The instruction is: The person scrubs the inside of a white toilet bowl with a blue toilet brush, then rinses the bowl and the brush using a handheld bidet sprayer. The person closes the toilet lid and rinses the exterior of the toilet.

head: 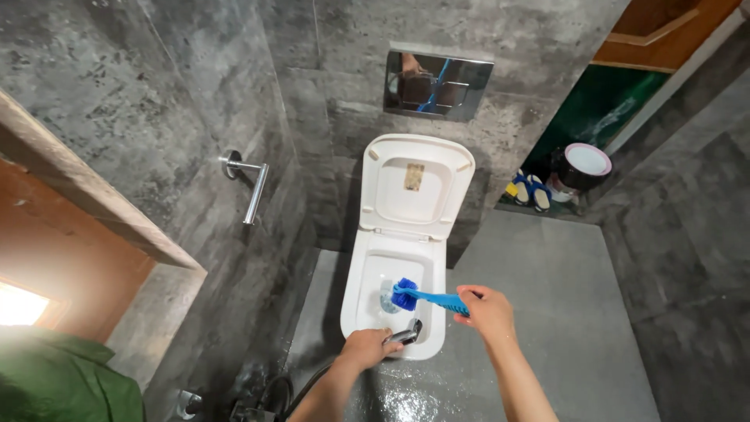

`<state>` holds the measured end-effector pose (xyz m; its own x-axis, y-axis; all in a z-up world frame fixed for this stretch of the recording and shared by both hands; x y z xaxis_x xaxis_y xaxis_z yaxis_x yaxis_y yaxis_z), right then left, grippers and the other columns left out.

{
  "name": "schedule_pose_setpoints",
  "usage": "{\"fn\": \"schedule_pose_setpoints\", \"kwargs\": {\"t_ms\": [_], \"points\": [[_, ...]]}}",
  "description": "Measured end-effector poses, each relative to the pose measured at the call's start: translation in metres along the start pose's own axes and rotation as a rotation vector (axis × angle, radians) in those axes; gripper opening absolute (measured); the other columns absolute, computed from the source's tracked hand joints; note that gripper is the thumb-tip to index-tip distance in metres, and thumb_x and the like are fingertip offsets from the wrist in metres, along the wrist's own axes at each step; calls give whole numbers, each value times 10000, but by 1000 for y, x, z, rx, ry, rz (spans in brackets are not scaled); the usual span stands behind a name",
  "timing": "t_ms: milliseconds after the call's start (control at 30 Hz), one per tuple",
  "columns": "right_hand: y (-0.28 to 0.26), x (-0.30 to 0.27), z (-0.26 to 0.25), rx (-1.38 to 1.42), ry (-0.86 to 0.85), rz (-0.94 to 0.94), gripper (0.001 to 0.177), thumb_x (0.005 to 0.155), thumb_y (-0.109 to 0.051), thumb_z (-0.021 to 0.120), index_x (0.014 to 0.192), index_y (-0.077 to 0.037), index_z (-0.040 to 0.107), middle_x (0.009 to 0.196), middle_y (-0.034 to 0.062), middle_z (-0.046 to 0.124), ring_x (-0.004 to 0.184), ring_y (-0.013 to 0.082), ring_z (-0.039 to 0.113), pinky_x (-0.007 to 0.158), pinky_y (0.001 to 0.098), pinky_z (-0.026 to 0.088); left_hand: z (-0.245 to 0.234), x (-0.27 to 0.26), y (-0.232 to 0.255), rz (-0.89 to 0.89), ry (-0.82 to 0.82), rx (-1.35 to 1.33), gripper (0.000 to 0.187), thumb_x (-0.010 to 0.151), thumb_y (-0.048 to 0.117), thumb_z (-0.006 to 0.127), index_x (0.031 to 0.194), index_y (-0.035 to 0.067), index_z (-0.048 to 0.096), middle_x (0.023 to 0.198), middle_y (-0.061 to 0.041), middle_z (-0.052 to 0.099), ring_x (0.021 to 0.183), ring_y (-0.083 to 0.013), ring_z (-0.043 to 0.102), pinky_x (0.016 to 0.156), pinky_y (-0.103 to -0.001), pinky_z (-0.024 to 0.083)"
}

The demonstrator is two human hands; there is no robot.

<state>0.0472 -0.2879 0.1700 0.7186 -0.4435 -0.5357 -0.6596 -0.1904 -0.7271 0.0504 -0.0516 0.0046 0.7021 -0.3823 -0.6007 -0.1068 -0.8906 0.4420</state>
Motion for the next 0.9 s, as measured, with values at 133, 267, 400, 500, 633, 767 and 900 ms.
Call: {"fn": "schedule_pose_setpoints", "kwargs": {"t_ms": [133,267,400,500,633,767,900], "points": [[-5,-20,-10,23,8,-17,273,965,-216,614,1119,-102,808,812,85,675,671,278,782,667,250,599,8,-11,6,16,-71,-45,679,1013,672,380,1455,176,519,1317,-92,642,1177,-309,597,896,-418,477],[-9,-33,-19,-64,45,22,310,994,-281,554,1166,-189,796,827,28,694,752,217,798,659,225,431,24,-14,3,-1,-150,-249,511,1040,639,396,1304,250,596,912,33,609,817,-126,558,686,-283,395],[-9,-32,-23,-88,65,7,307,1005,-288,551,1172,-200,792,843,17,710,743,205,790,657,230,457,42,-7,-4,-36,-187,-594,462,1043,570,437,1378,284,577,717,72,526,601,-66,464,550,-227,335],[-9,-32,-25,-32,79,-10,295,991,-277,575,1151,-178,802,848,25,714,732,219,787,639,227,440,43,-8,-3,-55,-207,-645,486,1069,530,428,1444,242,540,682,95,500,567,-44,435,528,-197,344],[-8,-27,-22,-45,71,-6,284,1010,-267,571,1154,-181,800,829,32,703,717,221,785,639,230,434,33,-18,-8,-152,-153,-586,483,1047,572,436,1408,279,568,679,77,516,555,-60,449,514,-214,324],[-9,-25,-16,-23,55,-10,288,998,-263,582,1170,-169,794,878,46,734,727,233,786,663,235,517,14,-40,-4,-238,-134,-425,404,1090,560,359,1262,276,590,763,94,490,645,-64,417,595,-230,312],[-7,-20,-11,-46,50,-23,288,996,-276,576,1155,-185,798,862,32,742,727,234,795,663,227,484,32,-8,-31,-204,-66,-437,457,1025,650,357,1065,262,594,739,45,586,678,-143,550,664,-316,383]]}}
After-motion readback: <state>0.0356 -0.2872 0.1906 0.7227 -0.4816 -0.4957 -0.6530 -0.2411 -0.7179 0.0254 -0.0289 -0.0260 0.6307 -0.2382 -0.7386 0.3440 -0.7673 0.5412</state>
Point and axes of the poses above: each hand's wrist, its own x-axis towards the middle knuckle, its own z-axis out of the palm, y = z × x, the point moved 6 cm from there along x, towards the middle knuckle
